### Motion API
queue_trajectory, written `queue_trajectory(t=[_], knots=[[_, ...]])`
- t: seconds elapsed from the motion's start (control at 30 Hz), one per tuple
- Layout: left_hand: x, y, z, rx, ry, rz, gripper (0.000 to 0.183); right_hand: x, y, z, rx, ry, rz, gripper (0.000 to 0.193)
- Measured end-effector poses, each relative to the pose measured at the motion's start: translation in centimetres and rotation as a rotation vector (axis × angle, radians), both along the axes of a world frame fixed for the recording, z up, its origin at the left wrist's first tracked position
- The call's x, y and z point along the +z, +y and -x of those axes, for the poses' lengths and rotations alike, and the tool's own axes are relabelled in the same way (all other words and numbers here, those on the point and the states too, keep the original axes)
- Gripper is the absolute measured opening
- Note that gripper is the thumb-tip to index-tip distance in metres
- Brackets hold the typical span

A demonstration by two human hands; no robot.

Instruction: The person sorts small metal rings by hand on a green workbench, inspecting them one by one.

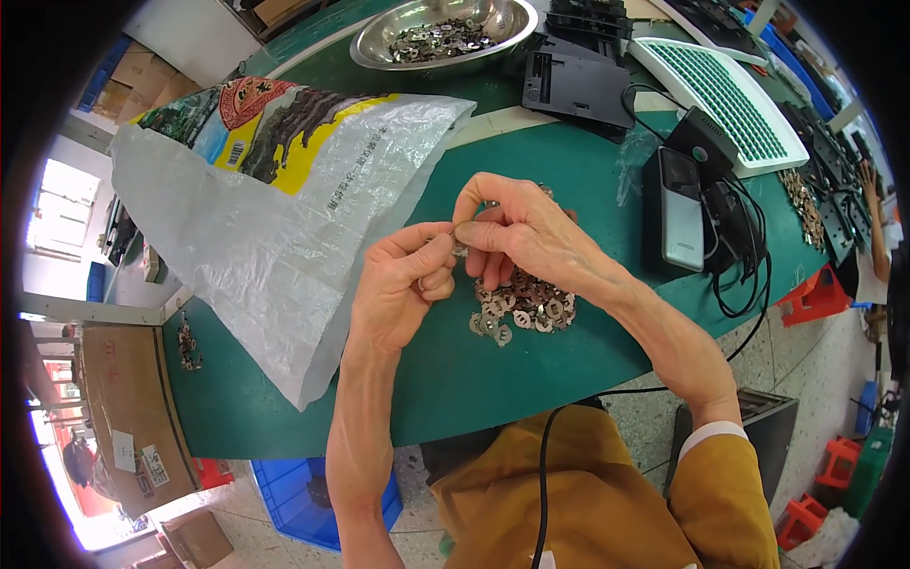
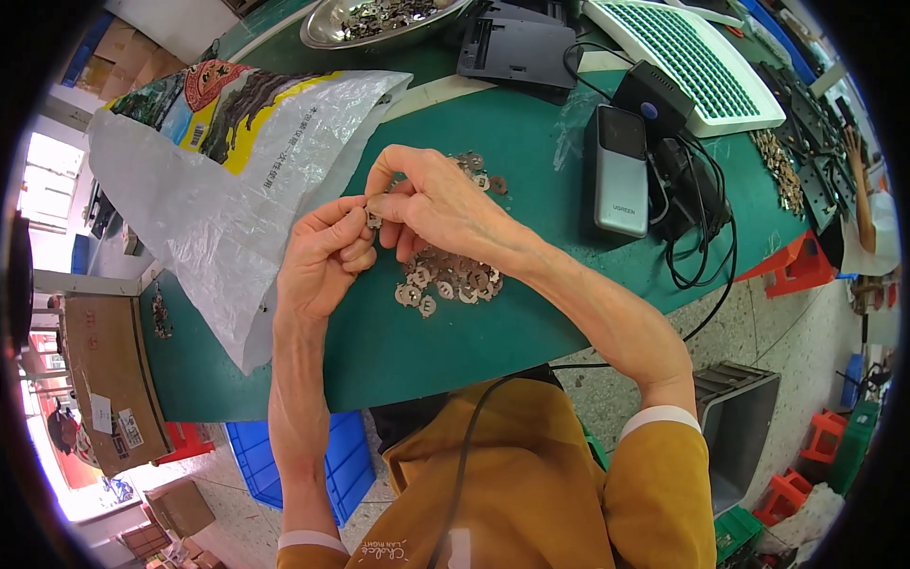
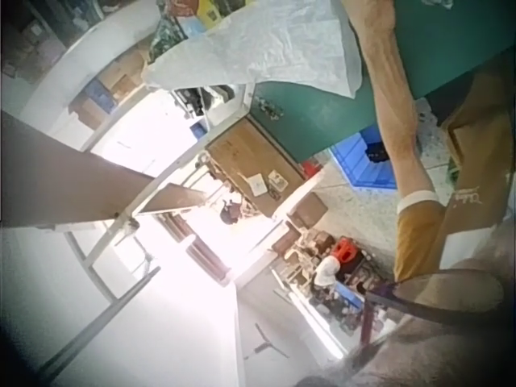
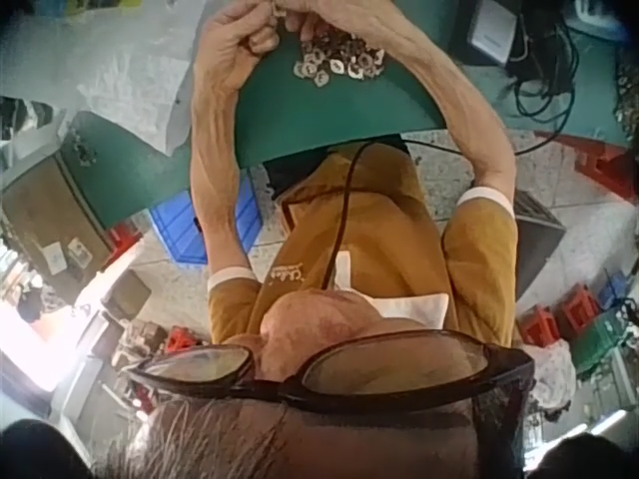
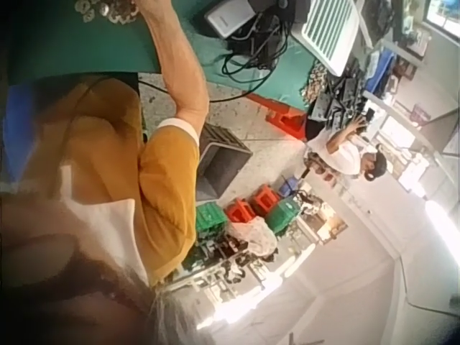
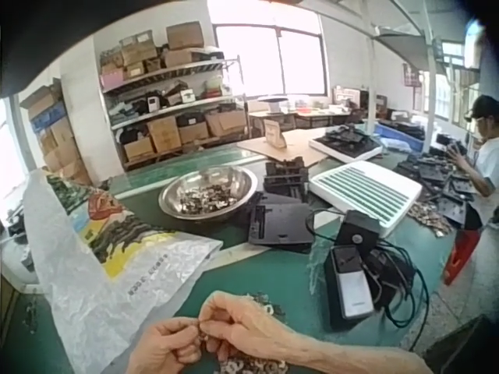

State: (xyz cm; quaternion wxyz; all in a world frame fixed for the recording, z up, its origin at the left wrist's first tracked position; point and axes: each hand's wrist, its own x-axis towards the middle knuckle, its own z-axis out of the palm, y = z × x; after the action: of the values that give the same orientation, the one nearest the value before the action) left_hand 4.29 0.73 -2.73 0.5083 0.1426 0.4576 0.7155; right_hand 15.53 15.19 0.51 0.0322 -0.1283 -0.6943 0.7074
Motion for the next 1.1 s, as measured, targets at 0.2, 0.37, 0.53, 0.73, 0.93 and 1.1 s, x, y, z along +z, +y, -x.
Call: queue_trajectory(t=[0.2, 0.37, 0.53, 0.73, 0.93, 1.1], knots=[[0.5, 0.6, 0.0, 0.032, -0.061, -0.035, 0.015, 0.4, 0.2, 0.0, -0.024, 0.002, 0.015, 0.011], [0.3, 0.5, 0.3, 0.057, -0.086, -0.01, 0.015, 0.1, 0.2, 0.2, -0.044, 0.051, -0.087, 0.012], [0.4, -0.1, 0.3, 0.023, -0.084, -0.022, 0.016, -0.9, -0.2, 0.3, -0.053, 0.299, -0.418, 0.01], [-0.3, 0.0, 0.9, -0.013, -0.197, -0.065, 0.013, -1.7, 0.1, 0.6, -0.066, 0.51, -0.631, 0.019], [0.7, -0.2, 0.8, -0.01, -0.212, -0.089, 0.017, -1.8, -0.4, 0.8, -0.142, 0.574, -0.754, 0.012], [0.7, 0.3, 0.3, 0.026, -0.211, -0.086, 0.02, -1.2, -0.6, 0.6, -0.158, 0.342, -0.411, 0.007]])
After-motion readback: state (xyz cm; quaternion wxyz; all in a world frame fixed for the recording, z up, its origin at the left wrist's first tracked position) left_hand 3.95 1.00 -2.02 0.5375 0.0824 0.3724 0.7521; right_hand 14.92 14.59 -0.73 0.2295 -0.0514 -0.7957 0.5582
